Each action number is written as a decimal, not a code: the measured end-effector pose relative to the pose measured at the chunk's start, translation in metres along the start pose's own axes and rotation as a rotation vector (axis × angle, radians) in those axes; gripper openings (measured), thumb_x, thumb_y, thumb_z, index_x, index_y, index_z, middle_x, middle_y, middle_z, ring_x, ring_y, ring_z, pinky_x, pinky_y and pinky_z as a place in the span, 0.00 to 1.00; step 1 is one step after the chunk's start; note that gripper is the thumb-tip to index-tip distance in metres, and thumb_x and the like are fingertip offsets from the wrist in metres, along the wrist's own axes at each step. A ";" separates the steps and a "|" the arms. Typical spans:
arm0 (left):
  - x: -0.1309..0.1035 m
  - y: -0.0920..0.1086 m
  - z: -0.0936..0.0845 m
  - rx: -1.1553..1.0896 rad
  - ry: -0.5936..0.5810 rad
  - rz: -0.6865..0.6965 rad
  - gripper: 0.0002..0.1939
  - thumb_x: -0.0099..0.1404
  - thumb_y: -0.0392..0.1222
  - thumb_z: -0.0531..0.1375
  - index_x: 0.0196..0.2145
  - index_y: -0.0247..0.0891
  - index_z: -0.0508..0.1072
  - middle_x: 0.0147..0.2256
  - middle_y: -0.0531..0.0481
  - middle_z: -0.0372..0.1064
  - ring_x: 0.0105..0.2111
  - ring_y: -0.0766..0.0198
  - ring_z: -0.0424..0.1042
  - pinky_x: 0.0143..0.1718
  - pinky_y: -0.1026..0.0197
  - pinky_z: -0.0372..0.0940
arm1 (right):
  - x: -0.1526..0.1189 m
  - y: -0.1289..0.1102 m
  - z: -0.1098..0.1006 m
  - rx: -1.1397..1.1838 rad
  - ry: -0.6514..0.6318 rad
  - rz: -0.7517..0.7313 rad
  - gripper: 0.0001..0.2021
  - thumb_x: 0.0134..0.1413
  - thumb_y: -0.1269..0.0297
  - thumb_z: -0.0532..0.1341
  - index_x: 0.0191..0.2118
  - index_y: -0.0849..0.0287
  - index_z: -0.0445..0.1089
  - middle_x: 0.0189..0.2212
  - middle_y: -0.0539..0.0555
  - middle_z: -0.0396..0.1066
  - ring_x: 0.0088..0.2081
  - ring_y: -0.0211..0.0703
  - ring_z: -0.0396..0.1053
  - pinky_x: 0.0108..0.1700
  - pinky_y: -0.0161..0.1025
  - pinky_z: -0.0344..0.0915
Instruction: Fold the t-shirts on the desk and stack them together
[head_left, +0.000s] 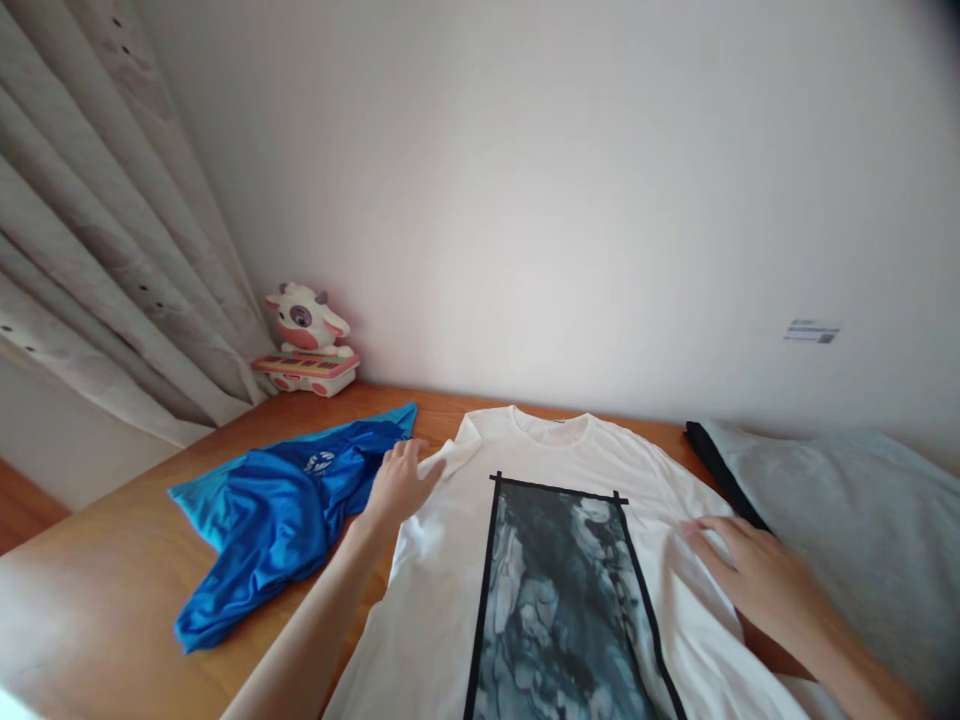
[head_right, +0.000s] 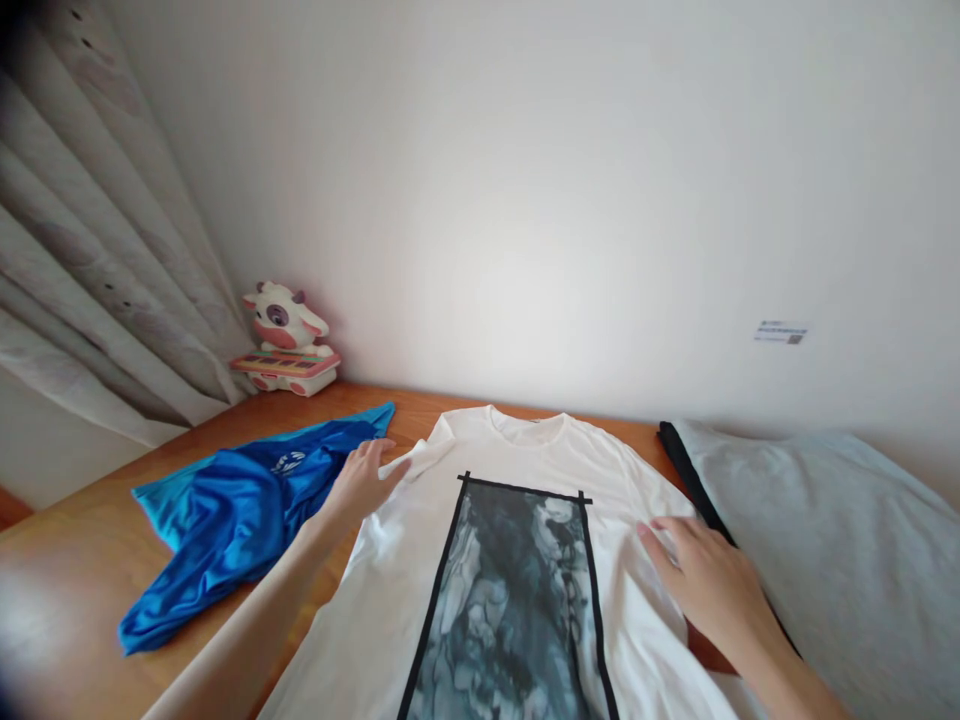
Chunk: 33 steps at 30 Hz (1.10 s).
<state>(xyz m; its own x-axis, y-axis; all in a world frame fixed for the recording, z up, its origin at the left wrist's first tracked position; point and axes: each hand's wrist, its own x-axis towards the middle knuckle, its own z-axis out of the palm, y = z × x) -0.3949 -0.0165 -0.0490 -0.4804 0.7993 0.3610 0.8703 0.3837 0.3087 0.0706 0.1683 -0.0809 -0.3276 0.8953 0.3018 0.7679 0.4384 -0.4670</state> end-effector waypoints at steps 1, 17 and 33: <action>0.003 0.011 0.007 -0.013 -0.035 -0.020 0.23 0.69 0.53 0.58 0.54 0.35 0.70 0.54 0.33 0.71 0.56 0.42 0.69 0.58 0.48 0.60 | 0.011 -0.006 0.007 -0.038 0.023 -0.025 0.25 0.54 0.38 0.53 0.39 0.52 0.75 0.45 0.63 0.79 0.50 0.67 0.75 0.55 0.61 0.67; 0.030 -0.014 0.013 -0.866 0.043 -0.486 0.29 0.59 0.73 0.55 0.27 0.45 0.55 0.22 0.58 0.61 0.20 0.66 0.61 0.21 0.65 0.54 | 0.030 -0.012 0.072 -0.504 0.006 0.041 0.34 0.64 0.46 0.41 0.63 0.60 0.68 0.64 0.66 0.66 0.66 0.62 0.61 0.62 0.61 0.58; 0.034 -0.035 -0.003 -0.524 -0.220 -0.233 0.15 0.60 0.55 0.61 0.36 0.41 0.69 0.26 0.54 0.71 0.26 0.62 0.71 0.27 0.64 0.59 | 0.057 -0.162 0.111 -0.248 -0.296 -0.316 0.27 0.71 0.53 0.48 0.69 0.57 0.61 0.72 0.62 0.54 0.73 0.56 0.47 0.70 0.64 0.44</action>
<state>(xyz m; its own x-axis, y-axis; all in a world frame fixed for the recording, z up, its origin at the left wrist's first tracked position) -0.4422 -0.0043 -0.0446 -0.5693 0.8200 0.0587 0.5493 0.3263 0.7693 -0.1331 0.1575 -0.0800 -0.6798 0.7217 0.1305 0.7021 0.6918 -0.1685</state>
